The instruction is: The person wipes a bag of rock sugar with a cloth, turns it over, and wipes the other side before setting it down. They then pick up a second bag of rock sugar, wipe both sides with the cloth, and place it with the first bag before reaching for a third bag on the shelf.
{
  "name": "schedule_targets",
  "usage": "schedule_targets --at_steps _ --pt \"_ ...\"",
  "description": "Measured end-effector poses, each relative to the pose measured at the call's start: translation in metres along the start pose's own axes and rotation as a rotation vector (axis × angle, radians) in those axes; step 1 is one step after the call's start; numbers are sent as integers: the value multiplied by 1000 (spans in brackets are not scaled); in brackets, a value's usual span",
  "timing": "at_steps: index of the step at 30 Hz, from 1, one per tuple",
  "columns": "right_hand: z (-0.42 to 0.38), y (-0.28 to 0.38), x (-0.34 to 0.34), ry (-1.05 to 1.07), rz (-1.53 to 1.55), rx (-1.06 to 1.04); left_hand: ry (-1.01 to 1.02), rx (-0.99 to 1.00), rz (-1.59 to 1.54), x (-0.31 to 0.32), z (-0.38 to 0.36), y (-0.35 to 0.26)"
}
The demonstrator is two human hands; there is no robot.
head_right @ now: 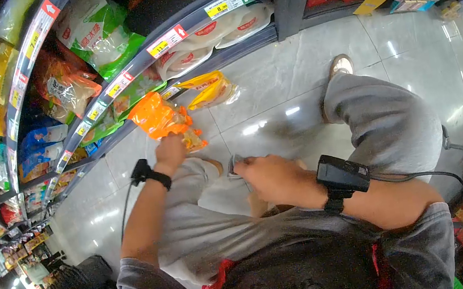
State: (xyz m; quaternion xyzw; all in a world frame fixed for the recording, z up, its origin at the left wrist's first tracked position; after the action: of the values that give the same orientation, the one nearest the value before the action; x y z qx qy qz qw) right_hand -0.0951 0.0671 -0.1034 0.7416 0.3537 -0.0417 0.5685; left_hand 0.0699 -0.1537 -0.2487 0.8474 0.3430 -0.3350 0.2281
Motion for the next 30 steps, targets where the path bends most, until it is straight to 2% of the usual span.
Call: schedule_targets --at_steps 5,8,10,12,14,15,17,21,30 --pt "0 5 -2 13 -31 10 -563 231 439 -1 -4 -51" --pt "3 5 -3 -10 -17 -10 -341 559 153 108 62 -45" --pt "5 4 -3 5 -28 -13 -40 502 610 148 60 -60" --pt "5 5 -5 56 -72 6 138 505 821 170 59 -64" --pt "7 4 -5 73 -62 17 43 498 798 165 68 -66" --pt "8 2 -5 84 -55 25 -197 508 595 136 61 -67" --pt "8 0 -6 101 -38 15 -146 444 793 171 92 -55" --pt "12 0 -8 176 -8 51 -104 354 977 179 114 -45" --pt "16 -1 -18 193 10 68 -70 182 885 152 123 -32"
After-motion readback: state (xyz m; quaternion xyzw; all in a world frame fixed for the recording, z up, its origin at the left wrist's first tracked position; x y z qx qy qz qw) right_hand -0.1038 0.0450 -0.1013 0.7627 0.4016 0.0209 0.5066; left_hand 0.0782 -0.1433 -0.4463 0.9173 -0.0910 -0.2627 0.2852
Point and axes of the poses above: each hand's wrist, its own z-axis towards the middle knuckle, its own x-axis out of the palm, y = z × x, the point moved 9 cm from there along z, towards the middle knuckle, and after that the axes turned 11 degrees about y, right-handed, at the moved point
